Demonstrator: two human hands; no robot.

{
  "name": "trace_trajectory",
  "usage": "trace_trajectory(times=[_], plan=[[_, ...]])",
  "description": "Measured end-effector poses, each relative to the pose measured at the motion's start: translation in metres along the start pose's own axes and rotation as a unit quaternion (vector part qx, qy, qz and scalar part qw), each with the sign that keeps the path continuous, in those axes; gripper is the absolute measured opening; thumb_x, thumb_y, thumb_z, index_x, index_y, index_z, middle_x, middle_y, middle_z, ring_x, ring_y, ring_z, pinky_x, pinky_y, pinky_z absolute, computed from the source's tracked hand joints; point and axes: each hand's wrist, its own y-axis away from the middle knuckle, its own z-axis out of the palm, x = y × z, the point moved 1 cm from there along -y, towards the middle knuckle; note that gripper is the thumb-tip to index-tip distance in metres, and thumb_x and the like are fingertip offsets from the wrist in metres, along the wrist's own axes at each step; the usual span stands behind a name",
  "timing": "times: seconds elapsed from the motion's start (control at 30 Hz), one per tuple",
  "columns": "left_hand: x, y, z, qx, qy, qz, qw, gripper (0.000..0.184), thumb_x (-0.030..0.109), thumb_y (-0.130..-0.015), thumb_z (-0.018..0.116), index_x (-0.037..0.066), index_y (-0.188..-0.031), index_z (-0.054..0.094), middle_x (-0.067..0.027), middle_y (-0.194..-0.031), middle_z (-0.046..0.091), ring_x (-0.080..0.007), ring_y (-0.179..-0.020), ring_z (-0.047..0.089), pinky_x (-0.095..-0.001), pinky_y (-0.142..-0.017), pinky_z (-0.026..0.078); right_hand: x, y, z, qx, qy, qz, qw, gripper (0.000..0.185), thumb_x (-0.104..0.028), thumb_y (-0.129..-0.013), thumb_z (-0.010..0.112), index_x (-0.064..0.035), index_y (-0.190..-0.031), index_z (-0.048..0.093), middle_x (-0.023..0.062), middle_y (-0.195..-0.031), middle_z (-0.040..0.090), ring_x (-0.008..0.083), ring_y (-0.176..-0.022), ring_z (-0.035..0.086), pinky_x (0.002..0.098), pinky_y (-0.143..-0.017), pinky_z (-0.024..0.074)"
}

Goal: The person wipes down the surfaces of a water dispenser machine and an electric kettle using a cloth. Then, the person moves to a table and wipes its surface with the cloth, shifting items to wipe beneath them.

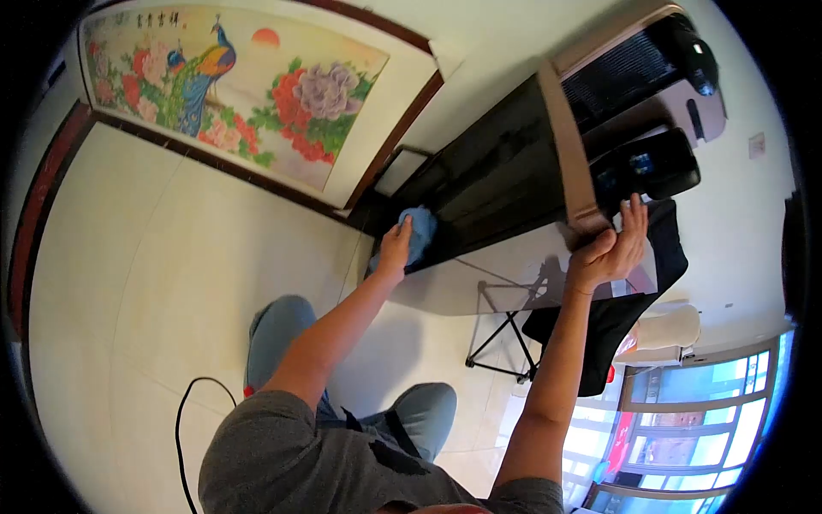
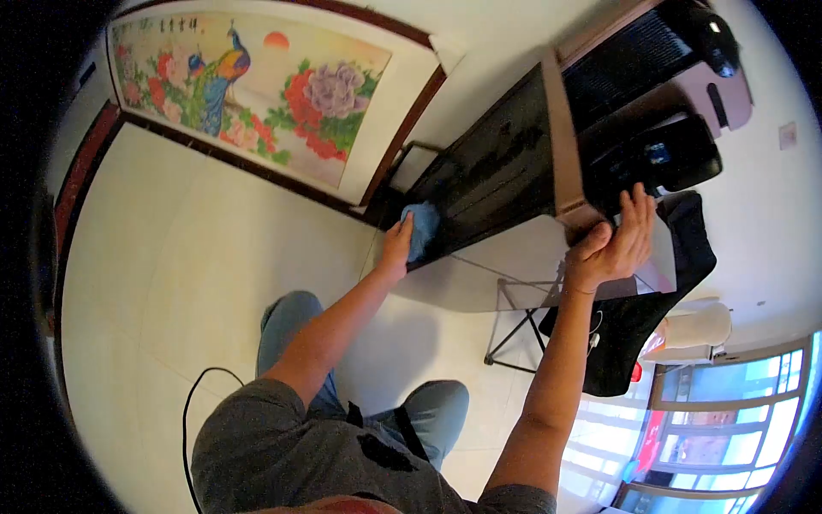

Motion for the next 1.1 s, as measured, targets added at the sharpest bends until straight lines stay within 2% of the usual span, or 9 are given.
trace_trajectory(times=[0.17, 0.23, 0.33, 0.53, 0.6, 0.73, 0.93, 1.0, 1.1], plan=[[0.122, 0.022, 0.081, -0.19, 0.164, 0.186, 0.95, 0.051, 0.038, -0.095, 0.054, 0.003, -0.131, 0.051, -0.0133, -0.118, 0.06, -0.0215, -0.109, 0.055, -0.0316, -0.097, 0.04, 0.0, 0.002, -0.001, -0.027, 0.005, 0.028, 0.999, 0.051, -0.043, -0.099, 0.033, -0.0029, -0.105, 0.065, 0.0126, -0.118, 0.064, 0.0343, -0.115, 0.057, 0.0402, -0.095, 0.0406], [0.145, 0.013, 0.099, -0.173, -0.051, 0.383, 0.906, 0.05, 0.036, -0.094, 0.054, 0.003, -0.132, 0.051, -0.0158, -0.123, 0.057, -0.023, -0.115, 0.051, -0.0313, -0.1, 0.037, 0.0, 0.002, -0.001, -0.034, 0.003, 0.034, 0.999, 0.051, -0.043, -0.098, 0.034, -0.0035, -0.105, 0.065, 0.0121, -0.118, 0.064, 0.0324, -0.115, 0.057, 0.0384, -0.094, 0.0404], [0.131, -0.023, 0.09, -0.177, -0.065, 0.192, 0.963, 0.051, 0.037, -0.094, 0.054, 0.004, -0.132, 0.05, -0.0172, -0.131, 0.052, -0.024, -0.121, 0.048, -0.0311, -0.102, 0.035, -0.004, 0.0, -0.003, -0.031, 0.003, 0.038, 0.999, 0.051, -0.044, -0.098, 0.035, -0.0038, -0.104, 0.065, 0.0119, -0.118, 0.065, 0.0313, -0.116, 0.057, 0.038, -0.094, 0.0404], [-0.009, -0.088, 0.005, -0.168, 0.023, 0.041, 0.985, 0.062, 0.048, -0.096, 0.045, 0.002, -0.139, 0.042, -0.0143, -0.137, 0.049, -0.0251, -0.125, 0.045, -0.0318, -0.105, 0.032, -0.002, 0.001, -0.001, -0.021, 0.001, 0.049, 0.999, 0.05, -0.046, -0.097, 0.038, -0.0045, -0.101, 0.066, 0.0111, -0.116, 0.065, 0.0307, -0.114, 0.059, 0.0368, -0.092, 0.0411], [-0.061, -0.112, -0.021, -0.11, 0.026, -0.131, 0.985, 0.067, 0.052, -0.096, 0.041, 0.001, -0.141, 0.039, -0.0156, -0.139, 0.045, -0.0269, -0.127, 0.044, -0.0345, -0.107, 0.031, -0.003, 0.002, -0.002, -0.018, 0.003, 0.056, 0.998, 0.05, -0.046, -0.096, 0.039, -0.0047, -0.1, 0.067, 0.0109, -0.116, 0.066, 0.0304, -0.113, 0.059, 0.0365, -0.092, 0.0413], [-0.001, -0.032, -0.006, -0.083, -0.066, -0.068, 0.992, 0.073, 0.056, -0.096, 0.037, 0.0, -0.143, 0.034, -0.0167, -0.144, 0.04, -0.0288, -0.13, 0.041, -0.0385, -0.109, 0.029, -0.004, 0.002, -0.005, -0.034, -0.017, 0.075, 0.996, 0.048, -0.047, -0.094, 0.043, -0.0058, -0.096, 0.068, 0.0103, -0.113, 0.067, 0.0297, -0.111, 0.06, 0.0352, -0.091, 0.0419], [0.142, -0.026, 0.071, -0.148, 0.259, -0.037, 0.954, 0.062, 0.053, -0.097, 0.036, 0.005, -0.135, 0.044, -0.0119, -0.139, 0.047, -0.0301, -0.126, 0.045, -0.044, -0.109, 0.033, -0.005, -0.001, -0.007, -0.052, -0.048, 0.081, 0.994, 0.048, -0.047, -0.093, 0.045, -0.005, -0.091, 0.069, 0.0101, -0.11, 0.068, 0.0278, -0.108, 0.061, 0.0341, -0.09, 0.0425], [0.207, -0.022, 0.103, -0.261, 0.309, 0.11, 0.908, 0.056, 0.047, -0.099, 0.036, 0.006, -0.135, 0.043, -0.0113, -0.137, 0.048, -0.0303, -0.124, 0.048, -0.0451, -0.108, 0.035, -0.006, -0.001, -0.009, -0.062, -0.058, 0.096, 0.992, 0.048, -0.047, -0.092, 0.046, -0.0053, -0.091, 0.07, 0.0093, -0.11, 0.068, 0.0268, -0.107, 0.062, 0.0336, -0.09, 0.0425], [0.288, 0.0, 0.147, -0.238, 0.177, 0.197, 0.934, 0.054, 0.047, -0.1, 0.03, 0.008, -0.134, 0.044, -0.0107, -0.132, 0.052, -0.0271, -0.12, 0.05, -0.0436, -0.105, 0.038, -0.007, -0.004, -0.015, -0.114, -0.072, 0.088, 0.987, 0.044, -0.042, -0.091, 0.047, -0.0038, -0.094, 0.069, 0.01, -0.109, 0.068, 0.0266, -0.107, 0.062, 0.0347, -0.091, 0.0431]])
